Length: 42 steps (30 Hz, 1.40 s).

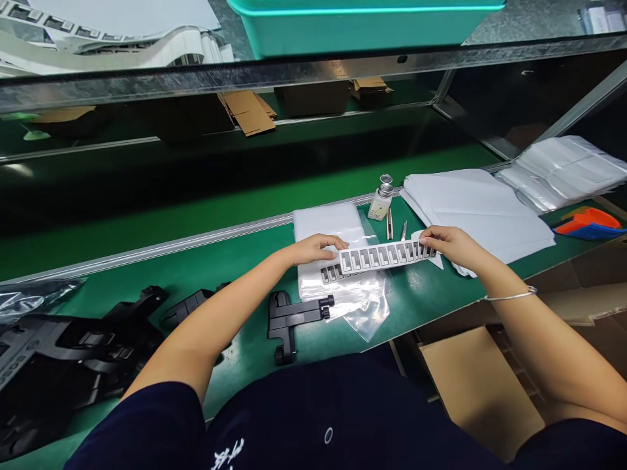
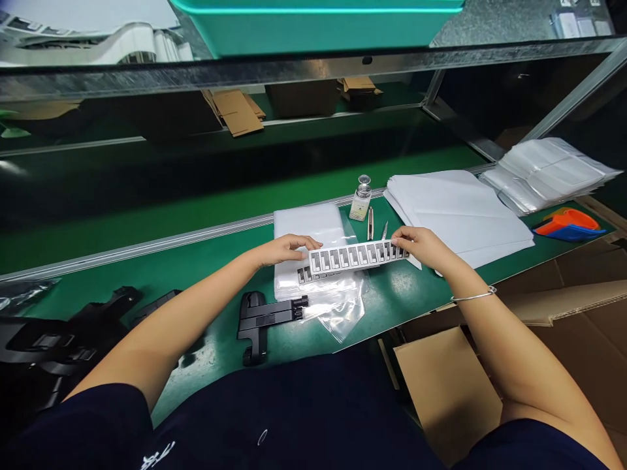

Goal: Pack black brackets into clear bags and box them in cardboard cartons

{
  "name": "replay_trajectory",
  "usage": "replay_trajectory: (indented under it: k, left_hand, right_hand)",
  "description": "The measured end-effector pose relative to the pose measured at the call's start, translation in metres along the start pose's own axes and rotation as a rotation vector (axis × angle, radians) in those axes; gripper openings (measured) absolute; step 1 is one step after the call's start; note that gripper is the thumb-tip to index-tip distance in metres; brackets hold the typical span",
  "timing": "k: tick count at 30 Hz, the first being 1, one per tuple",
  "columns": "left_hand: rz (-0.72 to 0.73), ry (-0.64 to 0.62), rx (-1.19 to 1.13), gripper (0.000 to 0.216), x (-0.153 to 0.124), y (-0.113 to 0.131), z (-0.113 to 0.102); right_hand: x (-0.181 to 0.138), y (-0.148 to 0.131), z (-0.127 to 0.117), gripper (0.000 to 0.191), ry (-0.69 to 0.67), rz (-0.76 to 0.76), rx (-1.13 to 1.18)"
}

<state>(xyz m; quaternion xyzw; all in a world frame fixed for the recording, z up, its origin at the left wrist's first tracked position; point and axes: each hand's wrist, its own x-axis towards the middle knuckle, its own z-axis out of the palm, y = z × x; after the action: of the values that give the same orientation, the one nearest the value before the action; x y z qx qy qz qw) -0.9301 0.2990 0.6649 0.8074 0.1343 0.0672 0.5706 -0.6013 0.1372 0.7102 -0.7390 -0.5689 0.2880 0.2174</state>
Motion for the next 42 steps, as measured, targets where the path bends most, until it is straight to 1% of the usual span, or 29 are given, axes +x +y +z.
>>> replay_trajectory:
  k: [2,3,5,6,8,9,10,12,15,17,21,24,27,29,31,33,38,40,42]
  left_hand:
    - [0.002,0.039,-0.010,0.032,0.003,0.007,0.005]
    - [-0.005,0.049,0.002,0.032,0.005,0.011,0.008]
    - [-0.021,0.039,0.040,0.032,0.010,0.023,0.017]
    - [-0.023,0.026,0.060,0.031,0.012,0.029,0.021]
    - [-0.019,0.012,0.098,0.029,0.017,0.042,0.031]
    - [-0.018,0.016,0.127,0.029,0.018,0.049,0.035]
    - [-0.019,0.025,0.169,0.028,0.019,0.055,0.039]
    - [-0.032,0.043,0.281,0.025,0.020,0.065,0.046]
    - [-0.074,0.071,0.400,0.019,0.018,0.074,0.052]
    - [-0.105,0.115,0.400,0.016,0.017,0.077,0.055]
    - [-0.154,0.232,0.279,0.013,0.019,0.077,0.059]
    - [-0.147,0.272,0.135,0.013,0.021,0.072,0.060]
    - [-0.114,0.294,0.043,0.015,0.023,0.067,0.057]
    - [-0.099,0.297,0.020,0.019,0.022,0.065,0.054]
    - [-0.087,0.293,0.035,0.020,0.021,0.064,0.051]
    - [-0.080,0.291,0.070,0.019,0.020,0.063,0.051]
    - [-0.080,0.305,0.126,0.022,0.020,0.062,0.051]
    - [-0.057,0.282,0.142,0.024,0.019,0.063,0.050]
    - [-0.025,0.221,0.159,0.023,0.018,0.063,0.046]
  right_hand:
    - [-0.002,-0.006,0.000,0.033,0.028,0.031,-0.092]
    - [-0.004,-0.012,0.003,0.031,0.058,0.009,-0.136]
    - [-0.010,-0.032,0.014,0.032,0.083,-0.107,-0.152]
    - [-0.014,-0.044,0.021,0.034,0.045,-0.183,-0.119]
    - [-0.019,-0.067,0.038,0.035,-0.125,-0.305,-0.044]
    - [-0.020,-0.077,0.046,0.033,-0.205,-0.339,-0.034]
    - [-0.020,-0.084,0.053,0.031,-0.257,-0.358,-0.045]
    - [-0.020,-0.092,0.061,0.027,-0.299,-0.373,-0.094]
    - [-0.019,-0.094,0.065,0.018,-0.304,-0.407,-0.155]
    - [-0.020,-0.093,0.066,0.013,-0.255,-0.423,-0.165]
    - [-0.023,-0.094,0.073,0.016,-0.065,-0.475,-0.131]
    - [-0.025,-0.093,0.079,0.018,0.047,-0.539,-0.147]
    - [-0.026,-0.088,0.082,0.016,0.128,-0.554,-0.153]
    - [-0.024,-0.084,0.081,0.013,0.123,-0.529,-0.121]
    - [-0.023,-0.080,0.079,0.010,0.087,-0.495,-0.081]
    - [-0.021,-0.078,0.077,0.011,0.065,-0.469,-0.049]
    - [-0.021,-0.078,0.076,0.015,0.073,-0.420,0.020]
    - [-0.022,-0.079,0.076,0.015,0.063,-0.406,0.028]
    - [-0.022,-0.080,0.075,0.015,0.046,-0.401,0.017]
